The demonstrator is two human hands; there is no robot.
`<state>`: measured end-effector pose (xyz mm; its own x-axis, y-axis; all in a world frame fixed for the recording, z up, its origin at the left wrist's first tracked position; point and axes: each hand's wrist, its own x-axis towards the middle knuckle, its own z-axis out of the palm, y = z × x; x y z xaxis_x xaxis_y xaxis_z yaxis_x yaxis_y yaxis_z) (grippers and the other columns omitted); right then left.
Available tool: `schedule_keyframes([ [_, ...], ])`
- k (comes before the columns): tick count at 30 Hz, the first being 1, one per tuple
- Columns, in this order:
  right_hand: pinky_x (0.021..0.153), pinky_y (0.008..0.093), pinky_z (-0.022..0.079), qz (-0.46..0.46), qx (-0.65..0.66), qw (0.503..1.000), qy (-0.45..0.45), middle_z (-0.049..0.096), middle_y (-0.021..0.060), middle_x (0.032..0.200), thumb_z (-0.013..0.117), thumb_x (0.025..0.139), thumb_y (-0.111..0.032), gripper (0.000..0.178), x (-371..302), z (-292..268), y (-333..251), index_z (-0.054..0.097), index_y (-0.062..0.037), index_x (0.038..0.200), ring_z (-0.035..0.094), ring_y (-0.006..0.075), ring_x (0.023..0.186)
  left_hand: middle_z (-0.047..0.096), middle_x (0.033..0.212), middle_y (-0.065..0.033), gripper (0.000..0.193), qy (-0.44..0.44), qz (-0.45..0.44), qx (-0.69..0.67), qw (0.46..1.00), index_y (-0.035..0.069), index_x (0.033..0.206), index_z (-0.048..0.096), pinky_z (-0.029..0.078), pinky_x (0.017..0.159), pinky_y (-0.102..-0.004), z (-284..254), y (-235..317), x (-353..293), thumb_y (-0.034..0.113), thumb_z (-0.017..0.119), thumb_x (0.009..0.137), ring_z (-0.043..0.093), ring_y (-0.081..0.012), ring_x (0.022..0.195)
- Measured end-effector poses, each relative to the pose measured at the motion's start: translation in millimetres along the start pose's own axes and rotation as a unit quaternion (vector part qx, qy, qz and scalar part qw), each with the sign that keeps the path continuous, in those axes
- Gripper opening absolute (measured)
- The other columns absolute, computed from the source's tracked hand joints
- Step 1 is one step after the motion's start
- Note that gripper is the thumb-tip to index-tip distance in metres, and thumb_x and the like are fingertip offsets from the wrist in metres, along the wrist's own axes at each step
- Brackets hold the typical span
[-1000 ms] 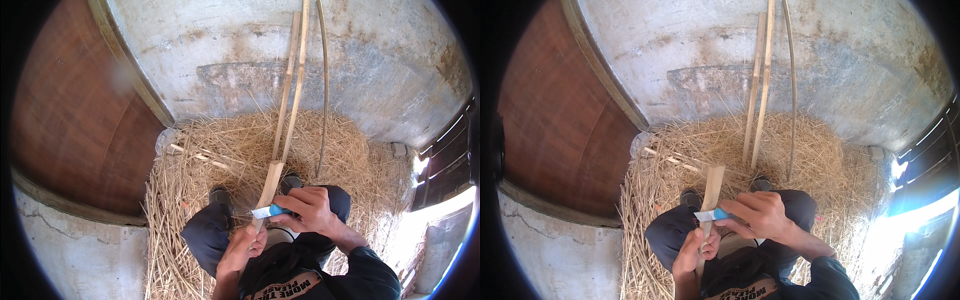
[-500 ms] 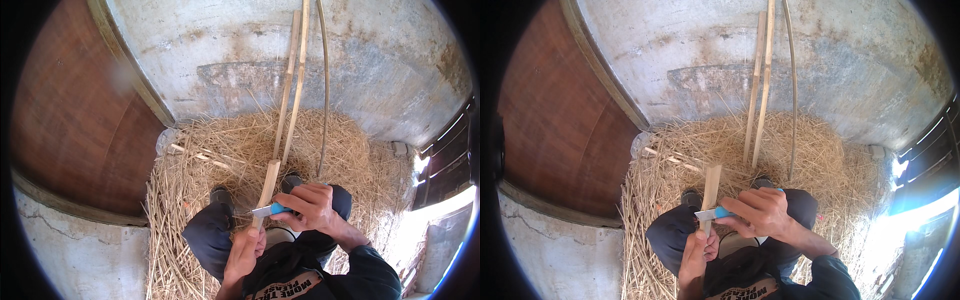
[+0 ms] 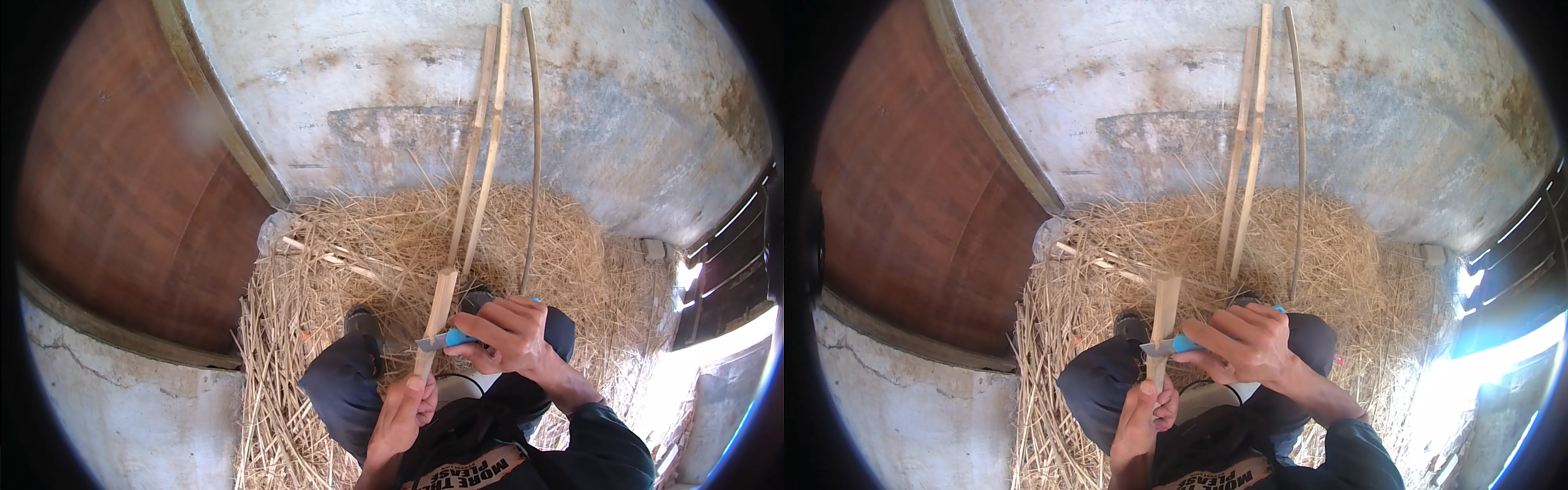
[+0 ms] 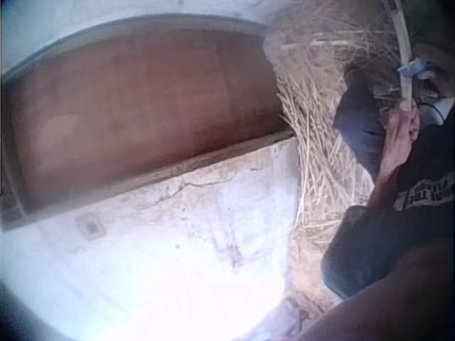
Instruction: The person sits on a bed of straw and uses a blue utility knife to split long bamboo poles into thin strips. They hold the pole with one hand and carefully shave and split the material with the other, creating multiple thin slats from each pole.
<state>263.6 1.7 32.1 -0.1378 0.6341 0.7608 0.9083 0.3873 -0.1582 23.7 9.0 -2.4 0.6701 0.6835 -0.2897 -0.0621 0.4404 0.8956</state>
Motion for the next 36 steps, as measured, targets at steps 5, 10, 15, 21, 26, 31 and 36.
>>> schedule_keyframes([
  [5, 0.048, 0.0293, 0.038, -0.007, -0.008, 1.0, -0.012, 0.053, -0.0049, 0.064, 0.089, 0.078, -0.047, 0.038, 2, -1, -2, 0.08, -0.0171, 0.098, 0.056, 0.0132, 0.053, 0.038, 0.074, 0.0015, 0.061, 0.0, -0.007, -0.021, 1.0, 0.008, 0.09, 0.044, 0.024, 0.054, -0.0248, -2, -5, -2, 0.065, 0.041, 0.113, 0.03, -0.0068, 0.061],
  [10, 0.049, 0.0296, 0.038, -0.003, 0.004, 1.0, 0.001, 0.051, -0.005, 0.063, 0.09, 0.076, -0.047, 0.038, 2, 6, -3, 0.08, -0.0177, 0.098, 0.055, 0.0132, 0.053, 0.037, 0.073, 0.0016, 0.062, -0.003, -0.006, -0.028, 1.0, 0.009, 0.088, 0.043, 0.023, 0.053, -0.025, -6, -8, -3, 0.066, 0.042, 0.112, 0.029, -0.0067, 0.06],
  [15, 0.049, 0.0296, 0.037, 0.002, 0.008, 1.0, 0.006, 0.05, -0.0053, 0.063, 0.09, 0.075, -0.048, 0.039, 5, 10, -6, 0.08, -0.0185, 0.099, 0.055, 0.013, 0.052, 0.037, 0.073, 0.0022, 0.063, 0.008, -0.002, -0.034, 0.999, 0.01, 0.088, 0.042, 0.023, 0.053, -0.025, -5, -6, -6, 0.067, 0.041, 0.112, 0.029, -0.0066, 0.061],
  [21, 0.049, 0.0296, 0.036, -0.003, -0.002, 1.0, 0.012, 0.05, -0.0056, 0.063, 0.09, 0.076, -0.048, 0.039, 4, 9, -7, 0.081, -0.0188, 0.099, 0.054, 0.0128, 0.052, 0.037, 0.074, 0.0024, 0.063, -0.018, -0.031, -0.068, 0.997, 0.01, 0.089, 0.043, 0.024, 0.053, -0.025, -7, -1, -6, 0.068, 0.042, 0.111, 0.029, -0.0065, 0.061],
  [26, 0.049, 0.0295, 0.036, -0.004, -0.006, 1.0, 0.015, 0.049, -0.0057, 0.062, 0.09, 0.076, -0.047, 0.037, 5, 11, -8, 0.081, -0.0187, 0.099, 0.053, 0.0127, 0.052, 0.036, 0.074, 0.003, 0.062, 0.038, 0.02, 0.005, 0.999, 0.01, 0.091, 0.045, 0.023, 0.053, -0.0245, 1, -1, -9, 0.069, 0.043, 0.111, 0.03, -0.0062, 0.062],
  [31, 0.049, 0.0294, 0.036, 0.0, -0.015, 1.0, 0.02, 0.051, -0.0058, 0.063, 0.091, 0.076, -0.047, 0.037, 5, 11, -9, 0.081, -0.019, 0.098, 0.053, 0.0128, 0.052, 0.042, 0.075, 0.0012, 0.059, -0.04, -0.028, -0.086, 0.995, 0.007, 0.094, 0.049, 0.027, 0.053, -0.0248, -15, -9, -5, 0.062, 0.042, 0.114, 0.035, -0.0077, 0.062],
  [36, 0.053, 0.0302, 0.041, 0.17, -0.046, 0.981, 0.08, 0.061, -0.0024, 0.067, 0.087, 0.088, -0.037, 0.029, 1, 8, 9, 0.081, -0.0119, 0.101, 0.056, 0.0151, 0.055, 0.048, 0.071, -0.0016, 0.046, 0.089, 0.104, 0.151, 0.979, 0.005, 0.09, 0.052, 0.037, 0.054, -0.0301, -6, -22, -7, 0.04, 0.043, 0.118, 0.046, -0.012, 0.061],
])
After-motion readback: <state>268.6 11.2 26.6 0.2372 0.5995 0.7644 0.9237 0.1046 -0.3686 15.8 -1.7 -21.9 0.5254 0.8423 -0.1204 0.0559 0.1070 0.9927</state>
